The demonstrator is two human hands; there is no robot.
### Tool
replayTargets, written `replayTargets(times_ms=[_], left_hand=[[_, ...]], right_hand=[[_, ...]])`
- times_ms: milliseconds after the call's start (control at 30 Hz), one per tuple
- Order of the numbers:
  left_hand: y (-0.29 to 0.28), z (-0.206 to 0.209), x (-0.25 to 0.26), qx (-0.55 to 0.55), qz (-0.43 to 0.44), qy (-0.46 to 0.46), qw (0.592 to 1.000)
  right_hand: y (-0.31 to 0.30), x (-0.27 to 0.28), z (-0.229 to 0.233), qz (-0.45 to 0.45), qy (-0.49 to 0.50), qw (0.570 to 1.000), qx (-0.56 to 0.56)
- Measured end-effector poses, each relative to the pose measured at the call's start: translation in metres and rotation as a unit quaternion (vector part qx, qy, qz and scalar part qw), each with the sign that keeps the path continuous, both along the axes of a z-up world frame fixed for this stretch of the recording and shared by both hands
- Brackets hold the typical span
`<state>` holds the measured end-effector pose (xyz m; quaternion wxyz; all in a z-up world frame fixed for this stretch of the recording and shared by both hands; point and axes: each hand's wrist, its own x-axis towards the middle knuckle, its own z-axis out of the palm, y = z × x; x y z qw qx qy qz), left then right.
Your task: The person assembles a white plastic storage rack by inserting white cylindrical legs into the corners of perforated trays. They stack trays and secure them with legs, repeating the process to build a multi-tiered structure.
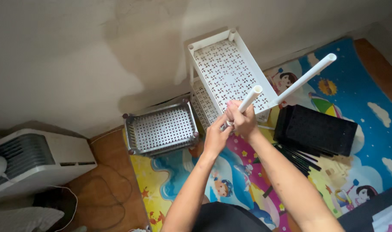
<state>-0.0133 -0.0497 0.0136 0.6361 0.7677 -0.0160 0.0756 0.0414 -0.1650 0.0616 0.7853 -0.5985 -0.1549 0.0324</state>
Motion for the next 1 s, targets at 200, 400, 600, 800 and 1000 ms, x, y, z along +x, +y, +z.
replayTargets(times_ms=[200, 400, 600, 800, 1000], left_hand=[[-0.015, 0.01, -0.002, -0.08, -0.024, 0.072, 0.994], [-0.019, 0.0, -0.014, -0.061, -0.055, -0.001, 0.997], [-0.05, 0.0, -0.033, 0.036, -0.12, -0.028, 0.992], [-0.051, -0.012, -0.071, -0.008, -0.219, -0.014, 0.976], [-0.016, -0.073, -0.097, -0.059, -0.171, 0.063, 0.982]], right_hand=[[-0.031, -0.028, 0.011, -0.131, -0.167, 0.955, -0.205], [-0.097, -0.036, -0.044, -0.35, 0.253, 0.893, -0.123], [-0.126, 0.006, -0.139, -0.223, 0.3, 0.908, 0.188], [-0.181, -0.003, -0.14, -0.217, 0.191, 0.926, 0.243], [-0.235, -0.044, -0.094, -0.23, 0.181, 0.93, 0.222]])
